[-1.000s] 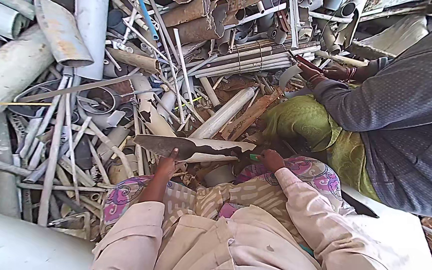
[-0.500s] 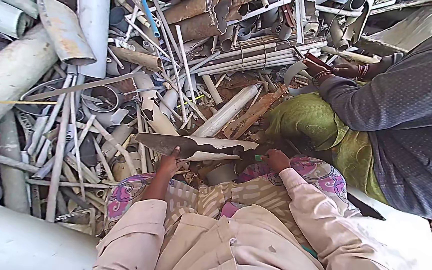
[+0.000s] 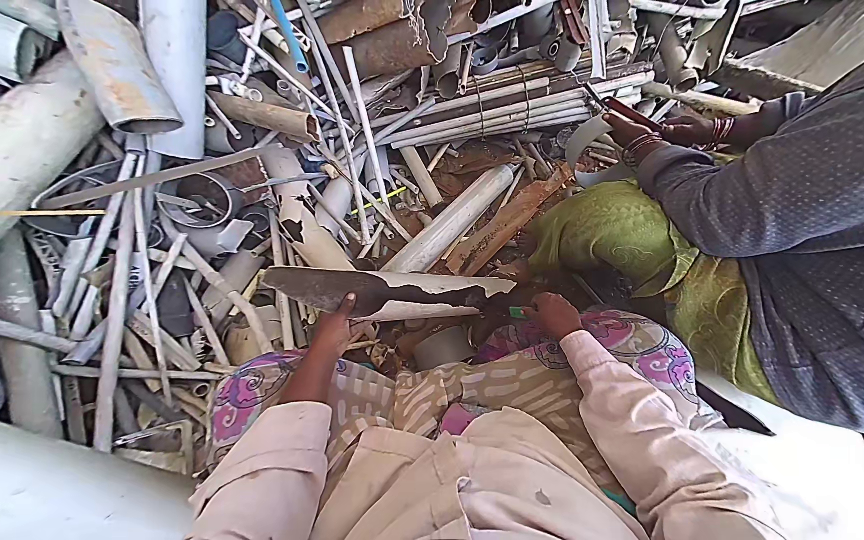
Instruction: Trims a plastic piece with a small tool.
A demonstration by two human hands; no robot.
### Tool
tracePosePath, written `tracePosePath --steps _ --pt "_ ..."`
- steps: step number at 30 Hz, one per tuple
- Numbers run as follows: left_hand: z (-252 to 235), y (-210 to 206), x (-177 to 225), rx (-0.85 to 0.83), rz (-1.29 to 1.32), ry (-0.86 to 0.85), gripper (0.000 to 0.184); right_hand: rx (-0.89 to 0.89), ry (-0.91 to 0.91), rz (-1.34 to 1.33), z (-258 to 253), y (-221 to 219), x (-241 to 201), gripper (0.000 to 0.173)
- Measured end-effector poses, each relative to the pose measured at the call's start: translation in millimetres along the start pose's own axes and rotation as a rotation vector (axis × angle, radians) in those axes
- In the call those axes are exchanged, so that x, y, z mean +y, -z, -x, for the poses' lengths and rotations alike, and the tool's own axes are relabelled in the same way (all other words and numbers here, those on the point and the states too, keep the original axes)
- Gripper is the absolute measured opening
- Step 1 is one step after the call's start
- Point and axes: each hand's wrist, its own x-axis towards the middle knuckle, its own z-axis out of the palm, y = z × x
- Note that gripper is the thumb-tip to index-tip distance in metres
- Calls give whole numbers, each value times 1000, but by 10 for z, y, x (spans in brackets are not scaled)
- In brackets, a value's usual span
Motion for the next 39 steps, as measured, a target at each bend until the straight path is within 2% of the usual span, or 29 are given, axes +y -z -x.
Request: tracePosePath --steps 3,6,8,12,15,19,21,26,36,39 --pt "10 -9 9 3 -3 -6 54 -3 90 -92 -73 -33 32 45" --pt "6 2 7 20 23 6 55 115 225 -336 -54 -34 112 35" --pt "14 0 5 12 27 11 55 153 250 -399 -15 25 127 33" --pt "25 -1 0 -7 14 0 53 126 185 -318 2 15 81 36" --pt "42 -4 3 -6 8 -1 54 58 63 -159 21 25 42 43" --pt "35 4 -9 -6 10 0 54 96 -25 -77 74 62 4 45" --pt "45 -6 -7 -5 16 2 53 102 18 -97 53 51 19 45" --pt "20 -15 5 0 36 -5 53 142 262 -369 -1 -17 74 34" --pt "4 0 -13 -6 48 15 53 119 176 -264 29 28 22 38" --pt "17 4 -6 -2 42 17 52 102 45 -151 27 69 51 43"
